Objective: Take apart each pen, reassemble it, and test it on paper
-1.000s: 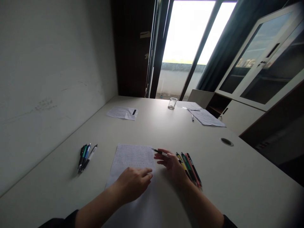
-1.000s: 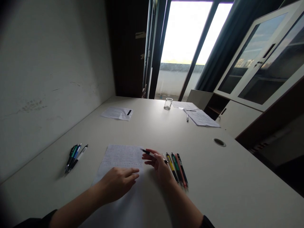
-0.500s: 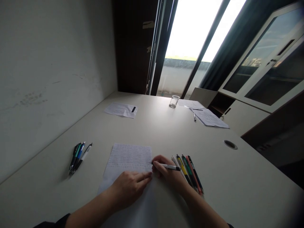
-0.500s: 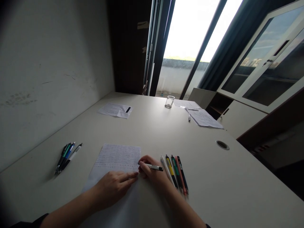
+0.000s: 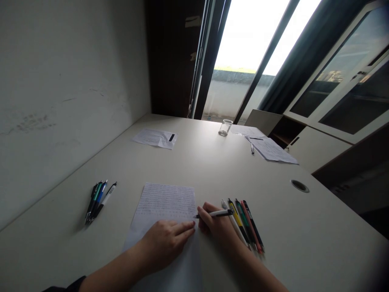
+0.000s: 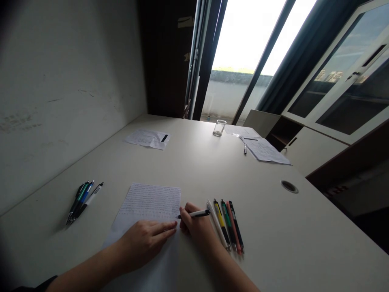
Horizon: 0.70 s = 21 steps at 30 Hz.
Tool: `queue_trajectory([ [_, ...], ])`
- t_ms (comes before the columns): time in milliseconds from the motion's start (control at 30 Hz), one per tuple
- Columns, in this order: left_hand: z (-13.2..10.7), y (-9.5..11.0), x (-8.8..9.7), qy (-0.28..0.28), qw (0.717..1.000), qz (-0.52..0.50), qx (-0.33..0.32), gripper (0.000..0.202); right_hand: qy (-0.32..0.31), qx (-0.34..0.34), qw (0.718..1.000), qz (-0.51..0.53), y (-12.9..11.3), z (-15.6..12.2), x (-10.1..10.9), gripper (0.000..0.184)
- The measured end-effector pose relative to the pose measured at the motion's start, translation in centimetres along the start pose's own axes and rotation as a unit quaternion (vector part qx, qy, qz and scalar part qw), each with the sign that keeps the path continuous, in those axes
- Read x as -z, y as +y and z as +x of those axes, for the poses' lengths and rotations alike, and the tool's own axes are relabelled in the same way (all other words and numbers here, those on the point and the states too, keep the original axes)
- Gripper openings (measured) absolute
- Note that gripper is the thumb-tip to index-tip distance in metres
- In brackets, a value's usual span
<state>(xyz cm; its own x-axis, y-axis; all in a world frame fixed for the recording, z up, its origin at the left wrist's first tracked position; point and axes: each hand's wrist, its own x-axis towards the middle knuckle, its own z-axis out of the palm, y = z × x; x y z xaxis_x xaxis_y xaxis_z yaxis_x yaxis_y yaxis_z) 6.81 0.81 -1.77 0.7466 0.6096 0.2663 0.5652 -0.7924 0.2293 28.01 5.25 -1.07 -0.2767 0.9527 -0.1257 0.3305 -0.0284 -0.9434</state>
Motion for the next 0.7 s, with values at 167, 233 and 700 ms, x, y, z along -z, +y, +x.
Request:
queue_trajectory([
  [167, -0.01, -0.03, -0.14, 0.009, 1.0, 0.0, 0.001, 0.038, 0.004, -0.006, 1.0, -0.007, -0.12, 0.07, -0.19, 0.037],
  [233, -0.04, -0.03, -0.19, 0.012, 1.0, 0.001, 0.003, 0.038, 0.006, -0.01, 1.0, -0.018, -0.18, 0.09, -0.23, 0.037],
  [700, 0.0, 0.08, -0.05, 0.014, 1.0, -0.005, 0.004, 0.039, 0.013, -0.011, 0.999, -0.036, -0.6, -0.1, -0.21, 0.036],
])
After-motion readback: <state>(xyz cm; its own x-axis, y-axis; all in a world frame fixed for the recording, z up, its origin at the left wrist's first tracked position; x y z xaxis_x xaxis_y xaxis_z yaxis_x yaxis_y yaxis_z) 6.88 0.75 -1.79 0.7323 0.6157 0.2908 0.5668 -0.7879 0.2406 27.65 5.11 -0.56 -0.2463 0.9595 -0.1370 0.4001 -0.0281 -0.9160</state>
